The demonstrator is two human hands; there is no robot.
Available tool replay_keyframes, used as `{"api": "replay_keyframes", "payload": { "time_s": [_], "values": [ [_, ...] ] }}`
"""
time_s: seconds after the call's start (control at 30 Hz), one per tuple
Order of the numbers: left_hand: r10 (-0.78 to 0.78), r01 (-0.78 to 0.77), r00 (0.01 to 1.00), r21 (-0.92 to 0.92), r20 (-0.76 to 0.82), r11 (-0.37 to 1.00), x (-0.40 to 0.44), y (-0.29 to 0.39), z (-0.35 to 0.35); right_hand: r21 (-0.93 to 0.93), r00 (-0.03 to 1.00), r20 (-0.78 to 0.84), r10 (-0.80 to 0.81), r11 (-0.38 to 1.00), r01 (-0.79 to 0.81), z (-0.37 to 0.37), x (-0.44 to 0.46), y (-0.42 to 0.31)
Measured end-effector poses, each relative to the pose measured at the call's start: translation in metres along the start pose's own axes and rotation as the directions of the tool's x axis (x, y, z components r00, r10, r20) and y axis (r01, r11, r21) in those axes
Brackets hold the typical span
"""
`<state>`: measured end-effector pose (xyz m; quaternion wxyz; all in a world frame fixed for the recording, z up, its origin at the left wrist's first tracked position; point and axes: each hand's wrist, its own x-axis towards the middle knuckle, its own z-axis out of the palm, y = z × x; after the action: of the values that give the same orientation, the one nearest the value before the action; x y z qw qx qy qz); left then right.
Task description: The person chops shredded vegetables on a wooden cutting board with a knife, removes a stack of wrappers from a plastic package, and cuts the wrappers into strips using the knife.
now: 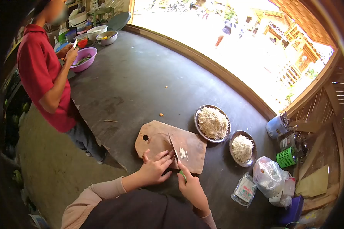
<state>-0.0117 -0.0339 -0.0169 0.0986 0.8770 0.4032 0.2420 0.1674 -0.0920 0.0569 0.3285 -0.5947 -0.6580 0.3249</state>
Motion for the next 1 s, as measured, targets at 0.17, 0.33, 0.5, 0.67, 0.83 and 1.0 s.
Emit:
{"api": "replay_keyframes", "payload": {
  "time_s": [0.17, 0.33, 0.5, 0.67, 0.83, 1.0],
  "values": [
    [0.015, -0.013, 0.999, 0.04, -0.05, 0.999, -0.001, 0.003, -0.001, -0.027, 0.995, 0.012, 0.094, 0.995, -0.094, 0.0, 0.002, -0.006],
    [0.017, -0.014, 0.998, 0.057, -0.061, 0.998, -0.001, 0.001, -0.001, -0.047, 0.998, 0.006, 0.068, 0.997, -0.068, 0.001, 0.0, -0.007],
    [0.012, -0.009, 0.998, 0.054, -0.056, 0.998, 0.0, 0.0, -0.002, -0.081, 0.99, 0.058, 0.126, 0.989, -0.121, -0.004, -0.001, -0.008],
    [0.014, -0.012, 0.998, 0.044, -0.056, 0.999, -0.001, 0.001, 0.0, -0.015, 0.997, 0.022, 0.074, 0.997, -0.074, 0.0, 0.001, -0.006],
    [-0.002, 0.003, 0.999, 0.035, -0.046, 0.999, -0.001, 0.0, -0.003, -0.048, 0.994, 0.042, 0.098, 0.994, -0.096, -0.001, -0.002, -0.003],
    [-0.002, 0.003, 0.998, 0.013, -0.061, 1.0, 0.0, 0.0, -0.002, -0.039, 0.998, 0.02, 0.056, 0.998, -0.055, -0.003, -0.003, -0.009]
  ]
}}
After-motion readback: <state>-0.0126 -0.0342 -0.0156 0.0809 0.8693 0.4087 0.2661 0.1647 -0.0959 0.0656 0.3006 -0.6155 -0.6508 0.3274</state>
